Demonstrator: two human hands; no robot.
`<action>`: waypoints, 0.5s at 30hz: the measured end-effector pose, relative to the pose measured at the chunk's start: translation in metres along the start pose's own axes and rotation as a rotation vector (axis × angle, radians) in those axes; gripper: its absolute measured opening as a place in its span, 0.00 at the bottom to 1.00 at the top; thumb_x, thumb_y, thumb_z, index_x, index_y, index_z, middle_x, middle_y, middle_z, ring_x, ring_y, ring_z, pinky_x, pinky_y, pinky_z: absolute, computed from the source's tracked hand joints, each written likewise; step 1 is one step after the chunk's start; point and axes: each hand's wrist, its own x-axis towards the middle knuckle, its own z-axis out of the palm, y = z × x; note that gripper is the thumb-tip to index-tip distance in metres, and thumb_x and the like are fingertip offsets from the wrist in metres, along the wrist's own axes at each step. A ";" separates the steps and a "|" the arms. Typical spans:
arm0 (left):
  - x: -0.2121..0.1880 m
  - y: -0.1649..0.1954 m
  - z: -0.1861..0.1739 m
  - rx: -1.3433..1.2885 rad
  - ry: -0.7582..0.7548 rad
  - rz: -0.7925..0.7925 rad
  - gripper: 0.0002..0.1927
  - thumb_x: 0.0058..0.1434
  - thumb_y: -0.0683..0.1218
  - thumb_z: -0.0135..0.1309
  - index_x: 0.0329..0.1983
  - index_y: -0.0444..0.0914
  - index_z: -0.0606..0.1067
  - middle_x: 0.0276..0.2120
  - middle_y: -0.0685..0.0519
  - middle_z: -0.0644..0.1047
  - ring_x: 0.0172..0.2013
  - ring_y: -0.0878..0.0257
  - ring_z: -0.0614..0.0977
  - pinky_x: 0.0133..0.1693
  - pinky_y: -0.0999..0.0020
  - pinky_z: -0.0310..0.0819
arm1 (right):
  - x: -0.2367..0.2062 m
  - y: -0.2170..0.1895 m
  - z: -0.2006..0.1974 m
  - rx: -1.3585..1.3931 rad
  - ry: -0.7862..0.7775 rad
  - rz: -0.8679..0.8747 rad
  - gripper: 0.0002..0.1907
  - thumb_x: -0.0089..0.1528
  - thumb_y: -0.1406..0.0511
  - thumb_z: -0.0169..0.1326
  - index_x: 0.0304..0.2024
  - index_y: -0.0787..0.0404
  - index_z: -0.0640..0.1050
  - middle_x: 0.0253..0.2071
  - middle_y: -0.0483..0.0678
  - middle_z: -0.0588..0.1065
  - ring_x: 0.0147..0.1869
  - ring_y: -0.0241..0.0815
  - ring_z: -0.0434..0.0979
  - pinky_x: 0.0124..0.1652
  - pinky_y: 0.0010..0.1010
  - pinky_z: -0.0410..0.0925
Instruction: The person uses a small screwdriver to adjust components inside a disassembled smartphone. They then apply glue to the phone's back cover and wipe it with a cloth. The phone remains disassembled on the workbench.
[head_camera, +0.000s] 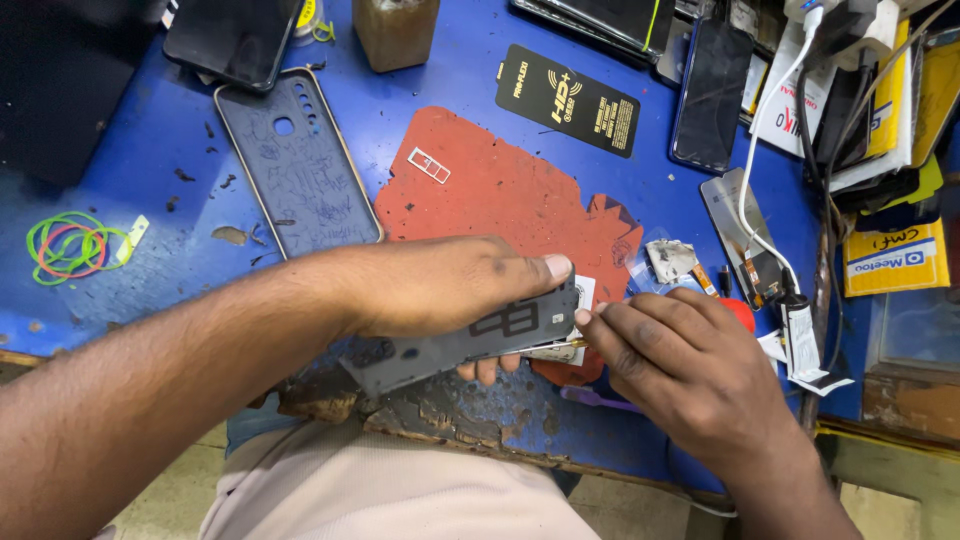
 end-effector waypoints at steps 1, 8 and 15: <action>0.000 0.000 -0.001 -0.012 0.003 0.002 0.38 0.67 0.67 0.30 0.43 0.33 0.80 0.27 0.47 0.81 0.24 0.60 0.83 0.30 0.63 0.83 | 0.000 -0.001 0.000 -0.006 0.006 0.004 0.22 0.50 0.69 0.64 0.48 0.65 0.82 0.47 0.51 0.78 0.50 0.50 0.79 0.49 0.46 0.71; -0.001 0.000 -0.005 -0.055 0.042 -0.022 0.37 0.67 0.66 0.31 0.40 0.32 0.79 0.27 0.47 0.82 0.25 0.61 0.84 0.30 0.66 0.83 | 0.000 -0.004 0.000 -0.022 0.049 0.037 0.22 0.51 0.70 0.64 0.49 0.65 0.82 0.45 0.50 0.78 0.50 0.49 0.79 0.50 0.46 0.72; -0.003 -0.001 -0.005 -0.335 0.265 0.040 0.34 0.66 0.67 0.35 0.44 0.35 0.79 0.29 0.48 0.83 0.27 0.60 0.84 0.30 0.63 0.81 | -0.022 0.002 0.006 0.216 0.142 0.298 0.29 0.49 0.70 0.65 0.55 0.69 0.78 0.45 0.53 0.77 0.50 0.49 0.78 0.47 0.39 0.72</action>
